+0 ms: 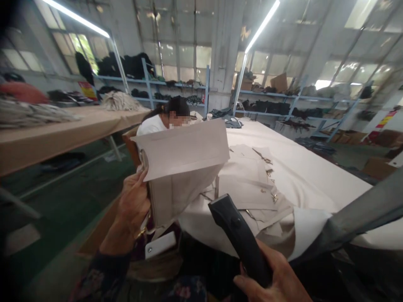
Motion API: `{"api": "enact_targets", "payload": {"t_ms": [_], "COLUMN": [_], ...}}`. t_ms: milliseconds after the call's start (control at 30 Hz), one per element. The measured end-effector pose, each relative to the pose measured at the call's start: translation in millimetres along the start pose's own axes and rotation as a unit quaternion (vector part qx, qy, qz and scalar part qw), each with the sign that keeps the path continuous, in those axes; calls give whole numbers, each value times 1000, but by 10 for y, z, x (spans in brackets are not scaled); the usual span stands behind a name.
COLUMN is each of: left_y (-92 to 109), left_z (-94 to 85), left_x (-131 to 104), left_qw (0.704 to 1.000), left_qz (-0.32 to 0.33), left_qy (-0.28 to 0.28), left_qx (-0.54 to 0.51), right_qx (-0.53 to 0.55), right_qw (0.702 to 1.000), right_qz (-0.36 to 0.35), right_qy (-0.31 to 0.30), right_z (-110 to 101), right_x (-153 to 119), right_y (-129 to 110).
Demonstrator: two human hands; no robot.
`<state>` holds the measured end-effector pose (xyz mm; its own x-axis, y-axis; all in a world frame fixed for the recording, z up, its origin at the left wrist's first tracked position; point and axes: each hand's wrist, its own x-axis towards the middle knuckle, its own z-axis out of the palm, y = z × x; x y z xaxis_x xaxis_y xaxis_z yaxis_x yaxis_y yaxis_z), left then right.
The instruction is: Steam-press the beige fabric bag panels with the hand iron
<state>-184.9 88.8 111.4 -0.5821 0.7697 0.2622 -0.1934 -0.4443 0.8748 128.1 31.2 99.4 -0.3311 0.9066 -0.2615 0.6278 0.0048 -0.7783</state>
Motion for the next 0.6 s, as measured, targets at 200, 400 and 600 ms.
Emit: {"api": "enact_targets", "payload": {"t_ms": [200, 400, 600], "left_y": [-46, -125, -62], "left_z": [-261, -407, -469], "left_x": [-758, -1115, -1452], "left_qw": [996, 994, 985], "left_qz": [-68, -89, -143], "left_qy": [42, -13, -73], "left_qx": [-31, 55, 60], "right_qx": [4, -9, -7], "right_qw": [992, 989, 988], "right_qz": [-51, -88, -108], "right_qy": [-113, -118, -112], "right_z": [257, 517, 688], "right_x": [-304, -581, -710], "right_y": [-236, -249, -324]}}
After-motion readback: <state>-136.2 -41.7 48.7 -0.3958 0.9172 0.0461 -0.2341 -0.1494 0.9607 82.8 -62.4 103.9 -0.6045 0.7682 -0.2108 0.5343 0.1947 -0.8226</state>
